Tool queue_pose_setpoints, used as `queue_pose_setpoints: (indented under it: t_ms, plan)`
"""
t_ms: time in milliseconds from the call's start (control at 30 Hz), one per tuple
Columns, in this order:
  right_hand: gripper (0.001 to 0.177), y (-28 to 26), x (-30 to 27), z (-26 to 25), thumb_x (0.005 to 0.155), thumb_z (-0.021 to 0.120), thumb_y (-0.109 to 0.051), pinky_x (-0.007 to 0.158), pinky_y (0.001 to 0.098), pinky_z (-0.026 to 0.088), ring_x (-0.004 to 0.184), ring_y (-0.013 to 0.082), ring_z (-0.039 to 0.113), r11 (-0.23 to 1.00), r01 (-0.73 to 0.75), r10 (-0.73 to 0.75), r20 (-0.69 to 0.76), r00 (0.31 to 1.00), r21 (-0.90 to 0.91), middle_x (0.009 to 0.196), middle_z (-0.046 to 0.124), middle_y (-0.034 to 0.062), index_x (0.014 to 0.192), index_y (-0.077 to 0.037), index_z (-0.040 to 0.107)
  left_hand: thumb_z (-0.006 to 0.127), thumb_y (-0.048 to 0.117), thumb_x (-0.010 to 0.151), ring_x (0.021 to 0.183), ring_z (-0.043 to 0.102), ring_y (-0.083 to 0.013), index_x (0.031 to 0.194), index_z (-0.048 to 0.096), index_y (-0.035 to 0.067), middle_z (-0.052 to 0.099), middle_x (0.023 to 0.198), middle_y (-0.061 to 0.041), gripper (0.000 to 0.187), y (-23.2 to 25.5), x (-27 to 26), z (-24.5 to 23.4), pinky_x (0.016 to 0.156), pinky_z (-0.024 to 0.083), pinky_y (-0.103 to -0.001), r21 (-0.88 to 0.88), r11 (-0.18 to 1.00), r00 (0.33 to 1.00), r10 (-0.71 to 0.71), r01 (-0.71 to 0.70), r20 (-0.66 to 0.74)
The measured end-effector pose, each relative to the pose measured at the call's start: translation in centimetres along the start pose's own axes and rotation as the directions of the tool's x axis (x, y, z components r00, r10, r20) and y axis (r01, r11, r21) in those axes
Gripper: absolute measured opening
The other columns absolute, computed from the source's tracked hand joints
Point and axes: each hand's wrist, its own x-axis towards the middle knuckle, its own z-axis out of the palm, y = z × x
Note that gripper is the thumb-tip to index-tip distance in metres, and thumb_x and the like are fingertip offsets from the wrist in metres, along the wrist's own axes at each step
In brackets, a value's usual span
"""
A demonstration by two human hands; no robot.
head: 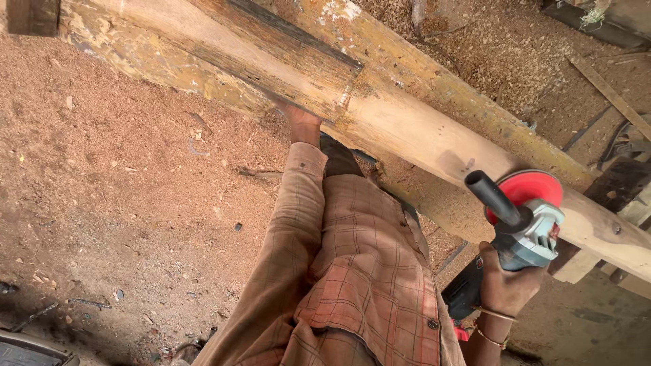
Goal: The person uses an angle grinder with a sanding disc to smooth the surface of a long wooden log. They move the tool along the length of the log, occasionally pausing to reposition their hands or the tool.
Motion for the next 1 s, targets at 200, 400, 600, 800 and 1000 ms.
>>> queue_pose_setpoints:
  t_ms: [200,400,600,800,1000]
  plan:
    - [0.078,-8.6,2.4,-0.8,0.075,0.089,-0.030,0.088,0.0423,0.055,0.098,0.0332,0.071,0.985,0.081,-0.030,0.313,0.949,-0.153,0.110,0.072,0.0233,0.132,0.007,0.052,0.075,0.073,0.072,0.141,0.043,-0.0353,0.154,0.033,0.012,0.043,0.150,-0.015,0.110,0.8,-1.0,0.6,0.112,0.046,-0.059,0.027,0.999,0.994,0.048,-0.045,-0.094]
    - [0.060,-14.1,7.7,1.6,0.075,0.088,-0.024,0.085,0.0406,0.057,0.094,0.0306,0.074,0.951,0.307,-0.264,0.626,0.734,0.041,0.107,0.075,0.0173,0.122,0.001,0.060,0.082,0.062,0.077,0.130,0.054,-0.0351,0.149,0.043,0.002,0.054,0.136,-0.019,0.102,0.4,-2.6,0.7,0.106,0.054,-0.055,0.006,0.992,0.980,0.122,-0.122,-0.159]
    - [0.072,-18.3,12.9,4.2,0.070,0.089,-0.023,0.088,0.0396,0.055,0.100,0.0280,0.072,0.903,0.416,-0.355,0.736,0.576,0.109,0.111,0.073,0.0162,0.129,0.002,0.055,0.076,0.064,0.081,0.123,0.058,-0.0318,0.145,0.046,0.006,0.058,0.133,-0.015,0.092,0.4,-2.7,1.4,0.104,0.053,-0.052,-0.039,0.995,0.989,0.088,-0.093,-0.117]
    - [0.083,-19.9,14.9,6.0,0.068,0.089,-0.023,0.089,0.0403,0.054,0.101,0.0284,0.070,0.868,0.485,-0.370,0.793,0.485,0.108,0.114,0.071,0.0180,0.136,0.004,0.051,0.075,0.064,0.082,0.124,0.057,-0.0322,0.145,0.045,0.005,0.057,0.134,-0.016,0.091,0.0,-2.4,1.3,0.106,0.052,-0.053,-0.081,0.995,0.997,0.057,-0.061,-0.053]
    - [0.071,-19.6,13.8,6.0,0.068,0.089,-0.023,0.086,0.0403,0.055,0.096,0.0284,0.072,0.885,0.464,-0.304,0.803,0.512,0.039,0.108,0.073,0.0175,0.126,0.003,0.058,0.073,0.060,0.086,0.117,0.063,-0.0255,0.141,0.049,0.002,0.064,0.127,-0.012,0.082,4.2,-6.1,4.3,0.102,0.054,-0.043,0.232,0.967,0.990,-0.081,0.107,-0.120]
